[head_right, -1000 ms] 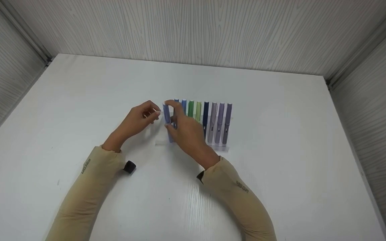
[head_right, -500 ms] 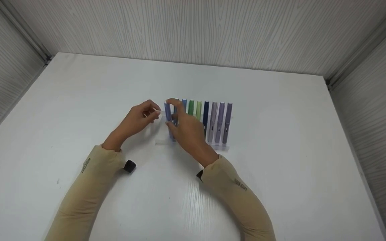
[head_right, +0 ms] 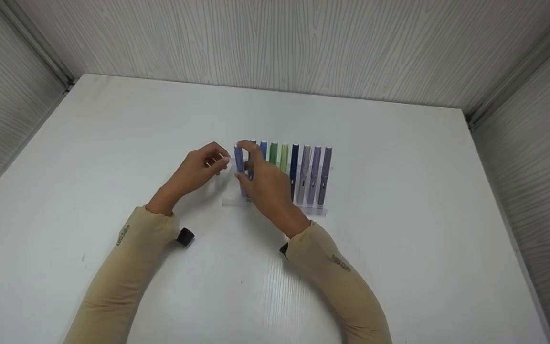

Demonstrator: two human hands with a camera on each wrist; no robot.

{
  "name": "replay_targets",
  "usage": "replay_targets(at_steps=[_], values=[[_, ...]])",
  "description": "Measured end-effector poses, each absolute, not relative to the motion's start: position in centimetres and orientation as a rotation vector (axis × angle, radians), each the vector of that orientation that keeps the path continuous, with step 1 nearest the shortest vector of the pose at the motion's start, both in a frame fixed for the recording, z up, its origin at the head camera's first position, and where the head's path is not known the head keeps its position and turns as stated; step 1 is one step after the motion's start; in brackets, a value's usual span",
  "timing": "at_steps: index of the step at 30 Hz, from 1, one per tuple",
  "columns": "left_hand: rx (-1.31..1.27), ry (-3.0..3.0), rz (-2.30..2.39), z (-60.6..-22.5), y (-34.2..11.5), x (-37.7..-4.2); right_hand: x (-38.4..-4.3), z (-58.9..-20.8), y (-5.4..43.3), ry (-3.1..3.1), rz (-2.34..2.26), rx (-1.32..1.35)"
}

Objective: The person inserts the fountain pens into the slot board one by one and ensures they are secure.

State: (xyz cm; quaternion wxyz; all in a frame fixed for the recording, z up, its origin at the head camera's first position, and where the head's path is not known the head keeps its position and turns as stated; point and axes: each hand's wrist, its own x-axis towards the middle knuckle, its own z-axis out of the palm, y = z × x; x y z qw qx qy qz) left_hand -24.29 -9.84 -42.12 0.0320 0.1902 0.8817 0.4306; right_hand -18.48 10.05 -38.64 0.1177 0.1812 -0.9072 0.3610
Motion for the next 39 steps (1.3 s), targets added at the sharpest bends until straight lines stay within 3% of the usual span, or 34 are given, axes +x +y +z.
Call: replay_targets(at_steps=[39], values=[[0.588,2.732,1.321,-42.10,-9.85,-24.41,-19.20,-39.04,9.35,-2.808,0.957,0.442]])
